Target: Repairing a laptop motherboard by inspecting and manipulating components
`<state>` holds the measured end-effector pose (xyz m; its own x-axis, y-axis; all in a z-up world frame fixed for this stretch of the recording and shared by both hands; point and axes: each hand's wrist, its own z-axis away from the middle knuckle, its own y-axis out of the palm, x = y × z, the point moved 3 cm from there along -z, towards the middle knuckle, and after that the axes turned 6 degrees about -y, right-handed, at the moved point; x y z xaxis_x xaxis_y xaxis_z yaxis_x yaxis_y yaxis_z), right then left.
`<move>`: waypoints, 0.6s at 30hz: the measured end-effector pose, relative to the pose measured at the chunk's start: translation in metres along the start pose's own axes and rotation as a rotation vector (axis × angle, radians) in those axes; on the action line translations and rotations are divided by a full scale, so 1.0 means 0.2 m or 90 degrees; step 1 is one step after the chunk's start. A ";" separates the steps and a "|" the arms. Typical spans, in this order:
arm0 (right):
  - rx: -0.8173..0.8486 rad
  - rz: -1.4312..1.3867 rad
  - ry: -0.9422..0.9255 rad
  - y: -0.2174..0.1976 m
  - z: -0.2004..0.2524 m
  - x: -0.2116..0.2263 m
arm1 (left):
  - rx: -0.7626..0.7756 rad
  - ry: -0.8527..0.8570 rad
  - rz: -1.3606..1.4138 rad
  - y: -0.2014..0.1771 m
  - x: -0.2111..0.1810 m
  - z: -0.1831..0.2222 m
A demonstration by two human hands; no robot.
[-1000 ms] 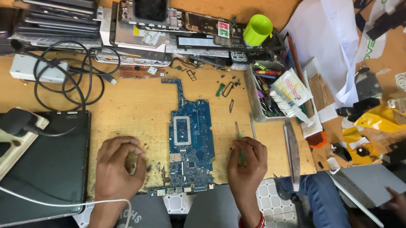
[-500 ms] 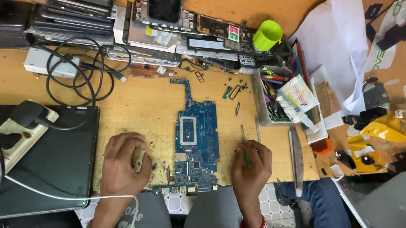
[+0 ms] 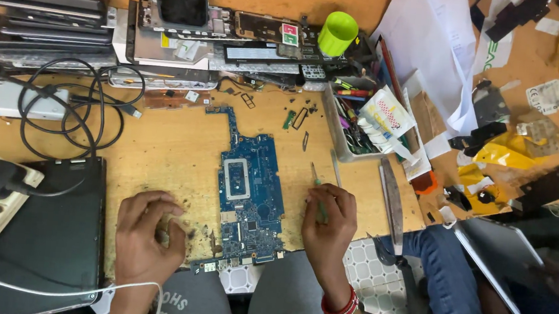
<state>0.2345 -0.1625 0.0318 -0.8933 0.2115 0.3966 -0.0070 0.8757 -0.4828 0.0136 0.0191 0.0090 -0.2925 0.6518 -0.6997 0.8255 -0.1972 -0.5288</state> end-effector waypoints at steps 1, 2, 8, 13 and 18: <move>-0.002 -0.012 -0.001 0.00 0.00 0.01 | -0.002 -0.003 -0.002 0.00 0.01 0.00; -0.001 -0.012 0.000 0.00 0.00 0.00 | -0.001 -0.004 -0.003 0.00 0.01 0.00; 0.017 0.008 0.001 0.01 0.02 -0.02 | 0.003 0.005 -0.001 0.00 0.00 0.00; 0.013 0.008 0.009 0.01 0.01 0.00 | 0.001 0.006 0.003 0.00 0.01 0.00; 0.018 0.017 0.014 0.01 0.02 -0.02 | 0.008 0.000 -0.009 0.02 0.05 0.02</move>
<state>0.2354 -0.1637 0.0260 -0.8833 0.2444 0.4000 0.0040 0.8572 -0.5149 0.0121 0.0222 -0.0028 -0.3042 0.6542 -0.6924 0.8152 -0.1973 -0.5445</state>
